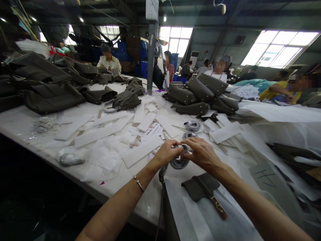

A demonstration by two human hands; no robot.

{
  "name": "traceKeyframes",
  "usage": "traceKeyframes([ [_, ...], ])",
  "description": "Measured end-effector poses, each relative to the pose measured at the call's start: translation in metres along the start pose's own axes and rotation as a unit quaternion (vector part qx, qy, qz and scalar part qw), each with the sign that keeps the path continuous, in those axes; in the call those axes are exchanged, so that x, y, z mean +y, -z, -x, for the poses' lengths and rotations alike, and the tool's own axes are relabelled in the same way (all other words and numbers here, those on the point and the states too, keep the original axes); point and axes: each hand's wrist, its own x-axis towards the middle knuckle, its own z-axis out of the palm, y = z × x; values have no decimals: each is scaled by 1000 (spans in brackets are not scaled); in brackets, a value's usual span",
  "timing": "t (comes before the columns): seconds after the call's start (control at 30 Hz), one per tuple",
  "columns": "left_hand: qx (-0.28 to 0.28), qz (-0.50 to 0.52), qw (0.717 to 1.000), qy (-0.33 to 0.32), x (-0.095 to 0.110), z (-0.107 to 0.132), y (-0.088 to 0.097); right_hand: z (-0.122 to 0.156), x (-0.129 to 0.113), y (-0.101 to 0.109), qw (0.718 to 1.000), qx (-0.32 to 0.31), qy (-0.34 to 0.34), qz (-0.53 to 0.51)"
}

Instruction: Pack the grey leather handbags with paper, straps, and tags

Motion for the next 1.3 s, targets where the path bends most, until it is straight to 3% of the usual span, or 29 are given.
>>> traceKeyframes([
  [0.07,-4,-1,1000,6,2,0,-1,-2,-1,-8,1000,10,28,-7],
  [0.17,-36,78,995,50,2,-3,-5,-3,-1,-20,998,32,51,-8],
  [0.33,-50,167,977,121,-6,-17,-14,-6,6,-32,997,-34,-61,-16],
  [0.4,-56,172,972,146,-13,-23,-15,-4,12,-32,992,-70,-87,-64],
  [0.53,-51,179,967,176,-24,-28,-10,8,29,-22,968,-105,-97,-204],
  [0.73,-17,160,966,202,-22,-30,-5,37,46,11,949,-13,-169,-265],
  [0.9,-17,147,969,199,-14,-27,-4,104,78,47,916,62,-327,-223],
  [1.0,-34,141,971,192,-14,-27,-2,168,109,74,880,106,-431,-169],
  [1.1,-27,106,974,197,-16,-33,0,240,136,98,830,103,-542,-79],
  [1.2,-27,88,975,202,-13,-35,-2,302,152,102,785,80,-613,-34],
  [1.3,-15,76,976,204,-7,-33,-6,335,160,87,767,85,-619,-146],
])
